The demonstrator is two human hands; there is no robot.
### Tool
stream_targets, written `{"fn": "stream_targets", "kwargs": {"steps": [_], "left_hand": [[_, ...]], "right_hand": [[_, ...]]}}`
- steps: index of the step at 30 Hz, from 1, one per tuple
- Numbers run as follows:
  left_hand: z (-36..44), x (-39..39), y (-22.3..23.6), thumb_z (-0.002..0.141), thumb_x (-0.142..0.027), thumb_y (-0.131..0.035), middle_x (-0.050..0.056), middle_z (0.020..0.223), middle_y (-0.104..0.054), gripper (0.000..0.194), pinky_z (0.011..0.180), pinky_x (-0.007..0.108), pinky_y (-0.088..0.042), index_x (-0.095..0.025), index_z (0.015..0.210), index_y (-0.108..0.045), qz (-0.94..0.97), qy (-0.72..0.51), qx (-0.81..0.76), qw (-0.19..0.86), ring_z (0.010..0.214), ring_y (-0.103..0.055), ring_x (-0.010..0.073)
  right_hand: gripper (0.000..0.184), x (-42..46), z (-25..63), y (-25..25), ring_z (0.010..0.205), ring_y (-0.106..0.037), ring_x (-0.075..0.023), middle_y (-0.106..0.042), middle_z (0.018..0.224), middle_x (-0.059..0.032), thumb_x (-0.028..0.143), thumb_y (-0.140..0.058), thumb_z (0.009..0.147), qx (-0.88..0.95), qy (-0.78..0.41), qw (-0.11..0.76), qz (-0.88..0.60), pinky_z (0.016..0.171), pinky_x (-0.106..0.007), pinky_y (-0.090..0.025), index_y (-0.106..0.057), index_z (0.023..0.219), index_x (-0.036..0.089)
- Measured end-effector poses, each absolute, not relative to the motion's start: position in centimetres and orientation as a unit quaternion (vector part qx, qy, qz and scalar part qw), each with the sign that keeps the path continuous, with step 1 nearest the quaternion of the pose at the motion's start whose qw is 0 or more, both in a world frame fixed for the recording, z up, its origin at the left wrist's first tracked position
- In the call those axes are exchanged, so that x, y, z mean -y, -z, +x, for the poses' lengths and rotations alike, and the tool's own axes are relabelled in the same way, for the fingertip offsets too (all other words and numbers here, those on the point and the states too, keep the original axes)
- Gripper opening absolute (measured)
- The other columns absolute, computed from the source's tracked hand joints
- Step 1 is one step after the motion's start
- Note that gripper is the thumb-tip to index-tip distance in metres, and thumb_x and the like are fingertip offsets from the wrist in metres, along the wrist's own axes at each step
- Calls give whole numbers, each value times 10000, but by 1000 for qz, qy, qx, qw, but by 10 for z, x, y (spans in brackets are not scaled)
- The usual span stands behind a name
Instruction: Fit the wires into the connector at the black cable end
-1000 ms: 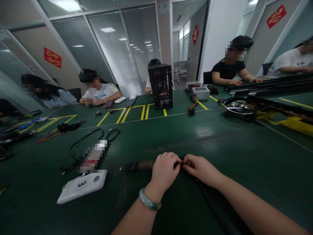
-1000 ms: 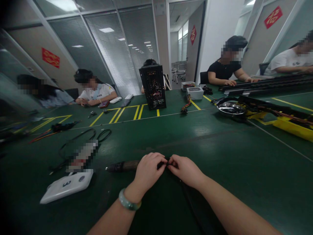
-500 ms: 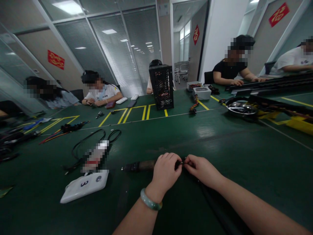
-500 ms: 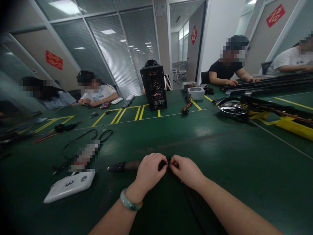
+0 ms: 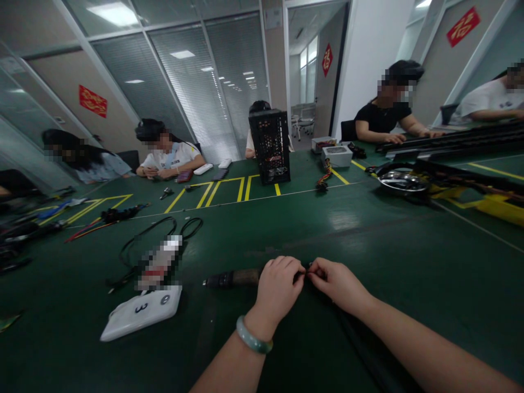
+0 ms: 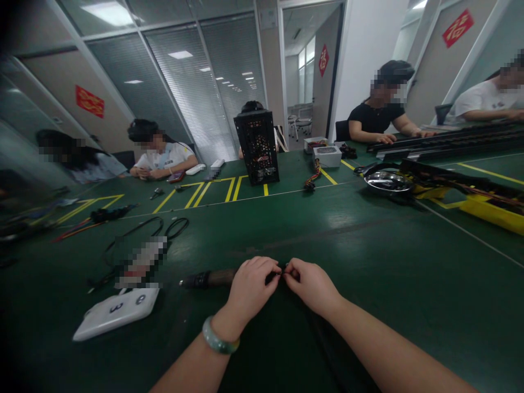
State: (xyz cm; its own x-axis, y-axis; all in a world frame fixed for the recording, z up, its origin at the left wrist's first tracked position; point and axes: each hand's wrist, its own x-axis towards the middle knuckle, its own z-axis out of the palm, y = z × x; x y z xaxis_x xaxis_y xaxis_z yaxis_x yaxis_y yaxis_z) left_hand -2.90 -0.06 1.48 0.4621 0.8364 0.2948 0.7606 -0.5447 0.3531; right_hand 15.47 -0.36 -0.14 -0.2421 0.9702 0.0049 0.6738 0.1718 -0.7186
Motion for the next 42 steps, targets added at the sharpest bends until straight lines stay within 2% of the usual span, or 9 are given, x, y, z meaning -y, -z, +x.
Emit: {"fn": "stream_targets", "kwargs": {"steps": [4,9,20,24,27,36,42], "left_hand": [[-28,2,-14,851,-161,-600,2,994,-629,139,857,364,-433,-233,970,-594,840,-227,-484,91,961,-567,195],[-28,2,-13,843,-181,-616,-4,967,-622,99,839,366,-449,-225,925,-581,836,-223,-494,93,947,-570,196],[-28,2,-16,839,-116,-597,-18,1043,-635,182,946,383,-401,-261,947,-619,851,-231,-463,88,1026,-555,185],[-28,1,-14,836,-144,-609,9,1009,-644,187,910,391,-419,-245,993,-606,843,-233,-476,93,978,-570,204],[-29,0,-13,832,-170,-627,9,975,-645,135,876,381,-431,-229,949,-598,837,-234,-485,99,949,-576,207],[-30,1,-14,839,-108,-584,-20,1034,-643,199,870,365,-412,-257,969,-600,851,-228,-462,102,990,-566,186],[-30,-1,-11,835,-208,-658,-13,1000,-641,194,854,373,-416,-246,1009,-582,841,-227,-479,107,956,-569,201]], "right_hand": [[100,4,155,1,609,-560,-135,-625,687,23,272,-527,873,727,-301,244,-566,561,-229,-374,-603,841,215],[109,4,155,2,612,-563,-137,-627,688,23,281,-527,873,729,-298,243,-566,562,-232,-368,-606,835,217],[130,1,159,3,634,-575,-144,-643,715,15,295,-527,872,743,-280,226,-564,582,-236,-375,-635,861,223],[143,1,160,5,630,-577,-146,-646,711,14,309,-527,881,748,-277,221,-561,588,-236,-384,-641,863,225],[142,1,160,5,636,-579,-147,-651,724,13,316,-534,881,749,-274,220,-561,585,-235,-383,-642,860,226],[129,0,160,5,641,-579,-147,-654,730,18,309,-537,881,757,-278,217,-550,579,-236,-373,-643,878,235],[129,1,161,4,633,-585,-142,-650,720,26,309,-529,887,752,-290,222,-548,573,-236,-374,-635,879,235]]}}
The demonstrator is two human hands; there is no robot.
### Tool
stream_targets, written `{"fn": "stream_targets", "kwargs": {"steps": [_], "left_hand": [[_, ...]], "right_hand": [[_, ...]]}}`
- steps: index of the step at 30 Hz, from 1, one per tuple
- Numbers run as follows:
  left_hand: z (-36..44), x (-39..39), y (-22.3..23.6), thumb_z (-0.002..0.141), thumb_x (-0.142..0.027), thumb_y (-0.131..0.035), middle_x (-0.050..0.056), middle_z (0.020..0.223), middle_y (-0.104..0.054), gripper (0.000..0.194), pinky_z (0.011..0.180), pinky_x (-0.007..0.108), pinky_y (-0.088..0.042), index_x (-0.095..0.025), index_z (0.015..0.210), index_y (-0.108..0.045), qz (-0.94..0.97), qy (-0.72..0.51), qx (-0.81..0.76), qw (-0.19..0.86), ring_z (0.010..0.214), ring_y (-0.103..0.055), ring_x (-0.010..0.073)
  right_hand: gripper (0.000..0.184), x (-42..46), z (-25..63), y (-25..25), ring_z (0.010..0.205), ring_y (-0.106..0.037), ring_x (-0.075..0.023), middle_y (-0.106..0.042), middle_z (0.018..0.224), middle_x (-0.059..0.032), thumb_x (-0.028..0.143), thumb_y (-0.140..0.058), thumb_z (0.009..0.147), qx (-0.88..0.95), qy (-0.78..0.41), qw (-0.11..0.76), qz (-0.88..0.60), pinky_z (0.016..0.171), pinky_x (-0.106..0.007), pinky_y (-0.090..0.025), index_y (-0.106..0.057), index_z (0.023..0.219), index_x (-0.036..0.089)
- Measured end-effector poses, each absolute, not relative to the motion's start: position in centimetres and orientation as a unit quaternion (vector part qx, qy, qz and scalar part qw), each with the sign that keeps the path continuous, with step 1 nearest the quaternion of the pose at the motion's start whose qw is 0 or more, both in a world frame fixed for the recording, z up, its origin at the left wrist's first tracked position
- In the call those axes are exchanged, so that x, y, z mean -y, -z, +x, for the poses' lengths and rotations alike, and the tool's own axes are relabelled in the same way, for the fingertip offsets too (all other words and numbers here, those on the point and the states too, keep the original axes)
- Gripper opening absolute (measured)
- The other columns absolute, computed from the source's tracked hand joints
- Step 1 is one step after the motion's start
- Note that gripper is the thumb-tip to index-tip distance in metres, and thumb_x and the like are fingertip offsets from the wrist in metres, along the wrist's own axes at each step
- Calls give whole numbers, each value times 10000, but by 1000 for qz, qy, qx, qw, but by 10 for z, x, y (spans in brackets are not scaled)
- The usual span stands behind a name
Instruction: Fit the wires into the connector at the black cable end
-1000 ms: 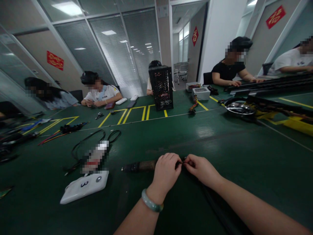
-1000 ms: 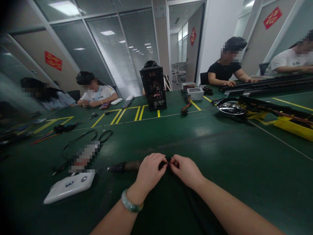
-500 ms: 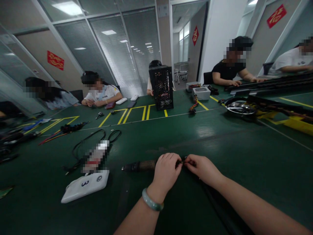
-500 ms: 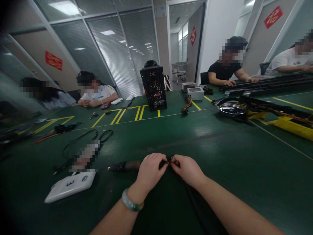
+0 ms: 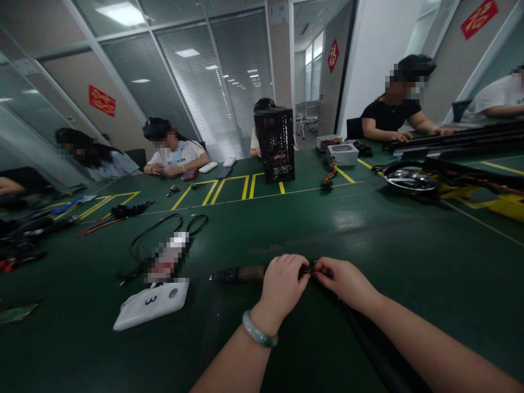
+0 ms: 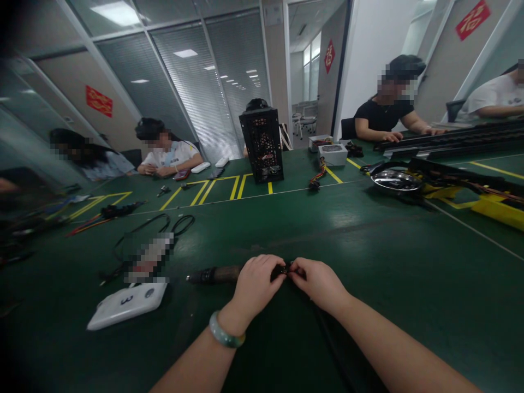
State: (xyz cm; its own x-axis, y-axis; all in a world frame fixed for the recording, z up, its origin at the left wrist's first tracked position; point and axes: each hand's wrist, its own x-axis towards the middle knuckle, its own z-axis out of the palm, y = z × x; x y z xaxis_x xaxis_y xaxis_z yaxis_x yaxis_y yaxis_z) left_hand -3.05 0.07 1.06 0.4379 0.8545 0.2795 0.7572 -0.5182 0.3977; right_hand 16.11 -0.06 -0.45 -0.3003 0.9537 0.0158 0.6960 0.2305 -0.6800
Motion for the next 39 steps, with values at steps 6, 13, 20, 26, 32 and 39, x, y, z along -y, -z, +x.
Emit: {"fn": "stream_targets", "kwargs": {"steps": [6,13,20,26,32,39], "left_hand": [[-31,-2,-11,847,-186,-654,-32,1015,-643,161,854,356,-410,-251,979,-590,847,-225,-470,103,965,-566,181],[-31,-3,-9,830,-212,-685,-33,1024,-646,171,847,353,-408,-264,975,-610,856,-225,-454,96,968,-560,190],[-30,-4,-8,850,-194,-648,-35,984,-647,123,815,349,-405,-261,950,-622,853,-227,-461,92,932,-561,182],[-31,-3,-9,856,-219,-646,-41,974,-645,99,804,335,-415,-259,944,-622,853,-224,-463,89,928,-562,171],[-31,-2,-10,878,-204,-607,-28,996,-646,96,816,340,-422,-258,957,-615,856,-220,-460,89,938,-566,180],[-30,-4,-6,857,-233,-642,-22,961,-646,140,795,353,-418,-255,981,-581,844,-221,-483,78,926,-576,197]], "right_hand": [[133,1,161,3,648,-586,-144,-656,745,18,312,-536,885,752,-294,223,-546,581,-237,-383,-641,896,233],[136,1,160,-3,696,-602,-152,-672,779,11,307,-538,887,754,-301,228,-537,606,-240,-397,-652,886,233],[132,3,160,-5,702,-612,-152,-685,804,13,328,-579,866,739,-324,223,-547,610,-243,-414,-657,926,240],[126,2,163,-3,706,-619,-159,-683,801,7,335,-614,846,733,-331,213,-555,605,-245,-426,-657,911,236],[114,3,162,-4,715,-600,-156,-663,800,8,294,-569,874,751,-289,227,-549,623,-251,-412,-655,836,229],[92,1,166,-3,723,-574,-146,-618,803,13,277,-582,866,773,-228,243,-540,633,-249,-398,-644,819,227]]}}
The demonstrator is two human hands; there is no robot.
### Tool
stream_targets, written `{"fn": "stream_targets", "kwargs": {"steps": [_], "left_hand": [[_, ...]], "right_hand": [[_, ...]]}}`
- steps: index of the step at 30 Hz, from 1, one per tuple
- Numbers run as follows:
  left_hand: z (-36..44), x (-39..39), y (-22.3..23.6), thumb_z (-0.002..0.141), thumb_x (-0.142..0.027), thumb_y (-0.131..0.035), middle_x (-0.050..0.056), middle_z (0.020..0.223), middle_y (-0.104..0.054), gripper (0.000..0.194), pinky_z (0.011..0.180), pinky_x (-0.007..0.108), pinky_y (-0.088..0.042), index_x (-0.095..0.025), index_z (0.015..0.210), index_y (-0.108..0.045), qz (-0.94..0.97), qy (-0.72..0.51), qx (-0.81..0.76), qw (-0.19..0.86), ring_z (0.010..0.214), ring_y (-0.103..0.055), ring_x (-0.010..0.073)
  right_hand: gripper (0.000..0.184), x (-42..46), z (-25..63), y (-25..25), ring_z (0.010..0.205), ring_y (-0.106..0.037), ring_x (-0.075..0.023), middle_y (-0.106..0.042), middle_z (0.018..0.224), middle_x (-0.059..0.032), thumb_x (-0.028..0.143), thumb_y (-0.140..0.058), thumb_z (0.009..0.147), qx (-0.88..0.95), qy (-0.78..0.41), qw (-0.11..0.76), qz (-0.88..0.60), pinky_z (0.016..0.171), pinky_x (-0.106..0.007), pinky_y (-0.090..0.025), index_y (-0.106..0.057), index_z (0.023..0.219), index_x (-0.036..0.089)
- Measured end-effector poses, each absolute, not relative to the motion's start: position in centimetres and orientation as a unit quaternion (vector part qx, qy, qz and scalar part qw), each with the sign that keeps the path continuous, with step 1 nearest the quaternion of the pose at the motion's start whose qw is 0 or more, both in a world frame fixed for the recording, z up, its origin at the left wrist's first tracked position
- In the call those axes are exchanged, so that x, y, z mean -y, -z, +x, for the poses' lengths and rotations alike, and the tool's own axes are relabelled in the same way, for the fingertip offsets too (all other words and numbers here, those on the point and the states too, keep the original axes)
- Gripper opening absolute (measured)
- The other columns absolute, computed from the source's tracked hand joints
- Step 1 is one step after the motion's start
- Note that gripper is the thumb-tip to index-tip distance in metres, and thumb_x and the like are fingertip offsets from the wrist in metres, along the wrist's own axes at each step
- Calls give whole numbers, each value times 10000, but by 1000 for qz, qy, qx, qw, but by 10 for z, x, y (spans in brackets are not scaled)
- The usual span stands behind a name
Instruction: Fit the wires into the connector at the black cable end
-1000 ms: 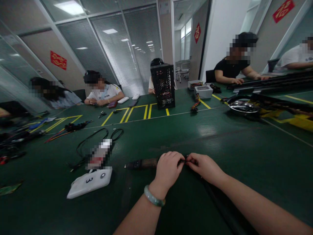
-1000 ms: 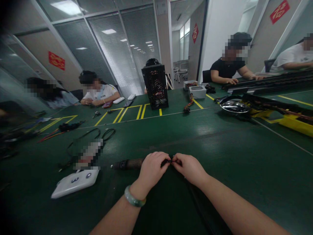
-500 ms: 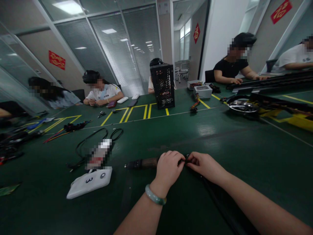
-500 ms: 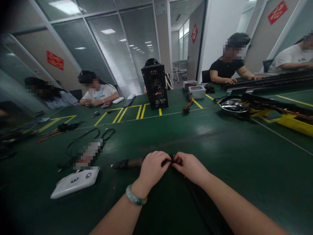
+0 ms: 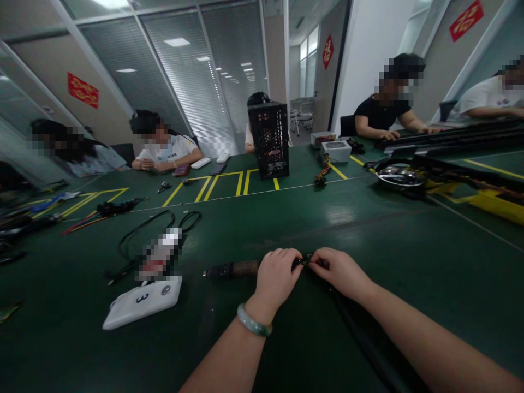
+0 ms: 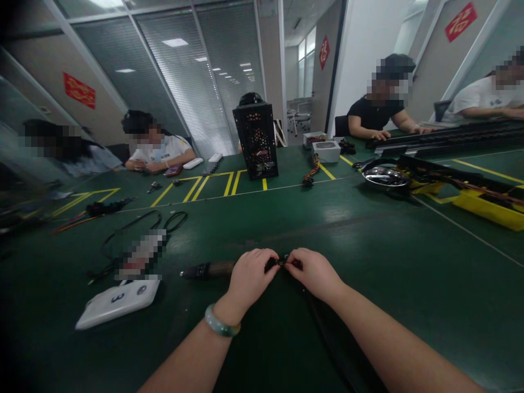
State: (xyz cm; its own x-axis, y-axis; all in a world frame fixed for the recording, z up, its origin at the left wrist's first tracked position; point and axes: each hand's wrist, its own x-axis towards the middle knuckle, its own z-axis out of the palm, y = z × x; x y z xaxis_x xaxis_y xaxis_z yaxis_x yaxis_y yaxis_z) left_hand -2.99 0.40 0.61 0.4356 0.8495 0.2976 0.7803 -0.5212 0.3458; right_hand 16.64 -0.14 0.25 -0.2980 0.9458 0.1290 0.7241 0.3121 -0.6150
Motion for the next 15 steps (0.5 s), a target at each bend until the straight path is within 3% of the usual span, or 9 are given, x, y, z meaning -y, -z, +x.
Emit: {"fn": "stream_targets", "kwargs": {"steps": [9,15], "left_hand": [[-28,-3,-4,809,-196,-687,-5,1076,-622,190,851,357,-420,-235,945,-561,835,-232,-494,74,986,-573,201],[-28,-2,-8,836,-186,-635,-4,970,-640,126,812,349,-420,-231,940,-581,840,-212,-493,78,928,-578,197]], "right_hand": [[85,0,164,3,721,-567,-155,-614,793,4,258,-579,859,774,-209,242,-547,627,-257,-392,-632,806,218],[79,0,163,2,710,-566,-151,-611,783,5,251,-585,850,775,-194,232,-555,620,-259,-389,-630,798,211]]}}
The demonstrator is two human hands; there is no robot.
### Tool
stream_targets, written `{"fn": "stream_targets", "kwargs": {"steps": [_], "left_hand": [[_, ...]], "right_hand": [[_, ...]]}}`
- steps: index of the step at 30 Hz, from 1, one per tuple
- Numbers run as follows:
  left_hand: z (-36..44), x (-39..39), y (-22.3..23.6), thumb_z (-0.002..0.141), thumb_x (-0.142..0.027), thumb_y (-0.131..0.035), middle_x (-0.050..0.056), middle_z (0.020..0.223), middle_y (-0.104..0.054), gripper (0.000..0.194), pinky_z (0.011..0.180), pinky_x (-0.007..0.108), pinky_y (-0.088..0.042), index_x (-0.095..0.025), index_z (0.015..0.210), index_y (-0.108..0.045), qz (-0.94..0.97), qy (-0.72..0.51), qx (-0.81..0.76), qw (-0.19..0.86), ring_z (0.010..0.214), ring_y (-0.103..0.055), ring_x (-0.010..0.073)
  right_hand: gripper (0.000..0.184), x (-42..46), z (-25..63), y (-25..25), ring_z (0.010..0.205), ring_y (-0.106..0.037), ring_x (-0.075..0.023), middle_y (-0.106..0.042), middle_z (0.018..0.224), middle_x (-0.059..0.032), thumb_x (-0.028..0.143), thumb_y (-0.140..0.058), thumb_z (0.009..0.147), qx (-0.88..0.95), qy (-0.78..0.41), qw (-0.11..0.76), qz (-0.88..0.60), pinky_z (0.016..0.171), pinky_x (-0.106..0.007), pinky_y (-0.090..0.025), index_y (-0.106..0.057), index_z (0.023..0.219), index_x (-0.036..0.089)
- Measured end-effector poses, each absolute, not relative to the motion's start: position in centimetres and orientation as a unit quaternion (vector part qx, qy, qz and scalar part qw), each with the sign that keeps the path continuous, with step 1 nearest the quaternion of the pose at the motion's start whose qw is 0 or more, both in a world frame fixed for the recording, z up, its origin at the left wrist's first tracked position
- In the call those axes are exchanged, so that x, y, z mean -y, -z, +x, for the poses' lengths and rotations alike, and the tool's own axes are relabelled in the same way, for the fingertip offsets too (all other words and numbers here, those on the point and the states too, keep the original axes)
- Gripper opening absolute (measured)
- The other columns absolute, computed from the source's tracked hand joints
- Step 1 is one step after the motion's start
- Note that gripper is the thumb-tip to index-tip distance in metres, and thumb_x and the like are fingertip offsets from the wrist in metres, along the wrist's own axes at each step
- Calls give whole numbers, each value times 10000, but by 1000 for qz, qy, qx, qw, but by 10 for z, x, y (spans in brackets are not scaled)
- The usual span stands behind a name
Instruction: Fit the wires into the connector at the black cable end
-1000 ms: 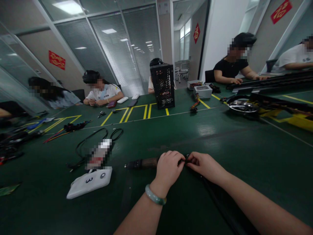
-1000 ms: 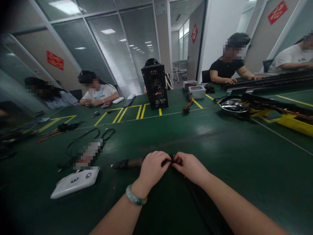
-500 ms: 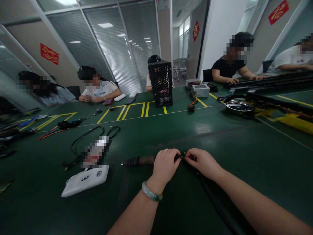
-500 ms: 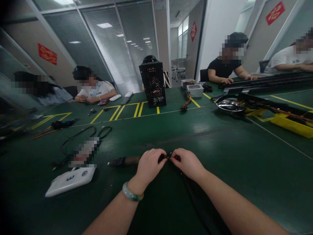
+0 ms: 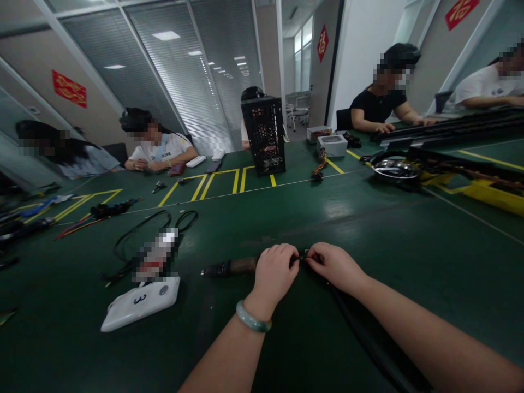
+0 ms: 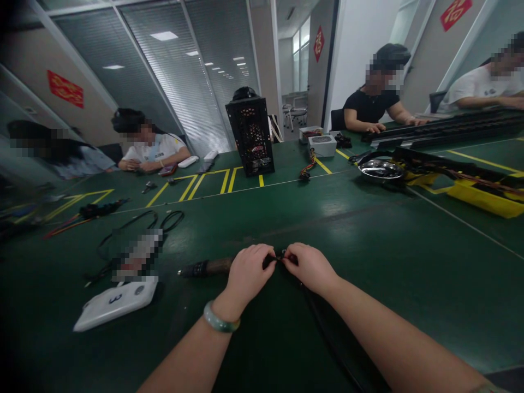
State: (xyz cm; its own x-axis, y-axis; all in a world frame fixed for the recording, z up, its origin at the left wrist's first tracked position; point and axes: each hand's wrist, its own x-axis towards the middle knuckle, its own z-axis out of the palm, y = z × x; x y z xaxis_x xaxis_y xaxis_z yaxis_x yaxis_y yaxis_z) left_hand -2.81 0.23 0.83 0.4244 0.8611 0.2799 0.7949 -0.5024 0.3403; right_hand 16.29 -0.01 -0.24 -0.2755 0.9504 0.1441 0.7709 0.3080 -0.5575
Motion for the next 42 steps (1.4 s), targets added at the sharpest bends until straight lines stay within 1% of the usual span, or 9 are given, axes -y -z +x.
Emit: {"fn": "stream_targets", "kwargs": {"steps": [7,13,20,25,33,35,38,40,42], "left_hand": [[-28,-1,-14,851,-155,-594,-24,1013,-645,141,818,337,-417,-255,950,-606,856,-206,-467,79,956,-570,182],[-28,-2,-10,836,-252,-668,-13,978,-646,160,825,355,-425,-246,974,-586,845,-210,-485,81,941,-578,197],[-28,-3,-9,848,-195,-643,-22,995,-644,107,847,346,-426,-242,922,-581,848,-213,-478,77,967,-574,189],[-28,-3,-12,867,-156,-595,-11,1029,-646,105,855,349,-429,-237,934,-588,851,-208,-476,78,988,-573,191],[-28,-3,-10,860,-221,-638,-10,1012,-647,79,849,359,-429,-242,928,-603,851,-203,-478,73,975,-575,198],[-28,-3,-11,868,-217,-626,-5,1006,-647,64,847,360,-431,-240,924,-605,851,-202,-479,74,972,-575,199],[-27,-2,-11,882,-195,-597,1,1004,-649,53,851,365,-431,-232,919,-602,850,-205,-480,76,974,-573,200],[-27,-2,-10,877,-183,-598,-2,994,-648,58,848,368,-431,-231,908,-598,847,-209,-482,77,968,-573,200],[-26,-2,-9,864,-179,-611,-4,977,-645,79,836,366,-434,-234,918,-592,843,-211,-489,76,952,-575,199]], "right_hand": [[77,1,162,1,754,-574,-157,-616,790,5,257,-585,867,796,-186,232,-527,689,-275,-405,-648,853,216],[75,2,160,0,770,-573,-159,-601,816,-3,236,-574,877,798,-177,242,-522,697,-279,-413,-640,853,211],[99,4,155,1,815,-582,-161,-550,1011,-36,234,-549,909,801,-138,233,-534,739,-285,-449,-642,939,216],[97,5,150,1,824,-608,-184,-630,935,-23,237,-516,935,792,-137,187,-565,731,-294,-433,-611,952,226],[75,2,152,4,835,-624,-180,-672,883,6,275,-555,919,773,-195,225,-560,765,-303,-423,-619,910,237],[120,1,151,5,830,-628,-180,-672,882,6,276,-560,912,758,-213,239,-568,748,-297,-428,-606,1018,243],[364,1,150,7,824,-630,-188,-672,897,-4,281,-572,899,730,-239,254,-587,693,-282,-438,-507,1256,249],[399,0,149,7,831,-631,-196,-676,906,-9,299,-566,901,723,-247,249,-595,678,-280,-439,-497,1291,255],[360,0,148,6,844,-635,-199,-683,908,-10,316,-559,906,724,-253,242,-594,686,-281,-440,-536,1261,259]]}}
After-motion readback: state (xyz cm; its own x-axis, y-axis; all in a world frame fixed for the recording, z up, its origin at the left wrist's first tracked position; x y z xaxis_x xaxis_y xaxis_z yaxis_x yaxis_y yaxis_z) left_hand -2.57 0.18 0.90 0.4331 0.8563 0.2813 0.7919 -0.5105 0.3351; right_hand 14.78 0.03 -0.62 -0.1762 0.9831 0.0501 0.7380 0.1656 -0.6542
